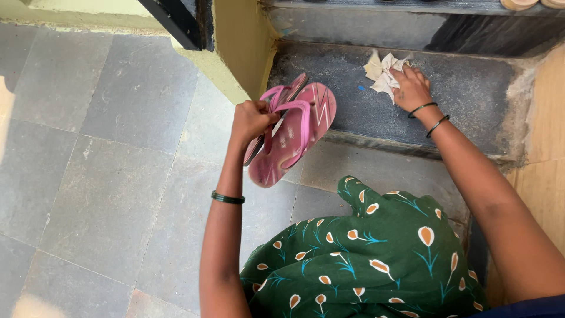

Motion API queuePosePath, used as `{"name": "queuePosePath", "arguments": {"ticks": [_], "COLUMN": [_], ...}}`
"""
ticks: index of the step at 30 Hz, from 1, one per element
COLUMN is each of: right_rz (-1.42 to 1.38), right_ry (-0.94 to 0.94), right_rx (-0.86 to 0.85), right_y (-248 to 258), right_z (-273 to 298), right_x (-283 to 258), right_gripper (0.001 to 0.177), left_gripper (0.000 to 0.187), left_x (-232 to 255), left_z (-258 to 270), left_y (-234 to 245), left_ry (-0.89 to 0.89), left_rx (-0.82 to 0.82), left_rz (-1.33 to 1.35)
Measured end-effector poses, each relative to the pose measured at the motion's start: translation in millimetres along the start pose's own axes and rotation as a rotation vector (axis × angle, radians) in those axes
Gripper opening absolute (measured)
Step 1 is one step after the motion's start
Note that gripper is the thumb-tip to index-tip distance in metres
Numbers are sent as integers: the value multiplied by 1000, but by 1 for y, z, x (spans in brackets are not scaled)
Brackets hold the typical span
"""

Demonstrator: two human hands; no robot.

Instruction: The person wipes a pair of pink flip-flops and a pair of black shoes with a cloth, then places them on a shoe rack. The person then wipes the tiled floor near the rack and a bicycle wheel, and finally picks up a dustpan.

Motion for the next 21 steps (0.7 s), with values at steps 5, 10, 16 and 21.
{"name": "queuePosePath", "arguments": {"ticks": [5, 10, 16, 21], "right_rz": [104, 140, 205, 261], "right_ry": [80, 91, 54, 42], "right_rx": [-142, -232, -252, -249], "right_y": [-24, -30, -21, -18], "right_z": [5, -13, -10, -10], "right_x": [36, 36, 23, 16], "right_gripper": [64, 70, 70, 72], "left_gripper": [19, 33, 48, 38], "left_x": [8, -13, -38, -45], "left_z": [-50, -104, -123, -135], "left_y": [-53, -101, -123, -140], "left_ry": [-232, -113, 36, -30], "left_rx": [366, 517, 358, 384], "left_rz": [55, -62, -256, -273]}}
Point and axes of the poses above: each hand's wrist, its own z-axis away from the middle knuckle, its own y-axis out of the back of the hand, x = y × z, the point moved 2 cm from there along -z, towards the middle knuckle
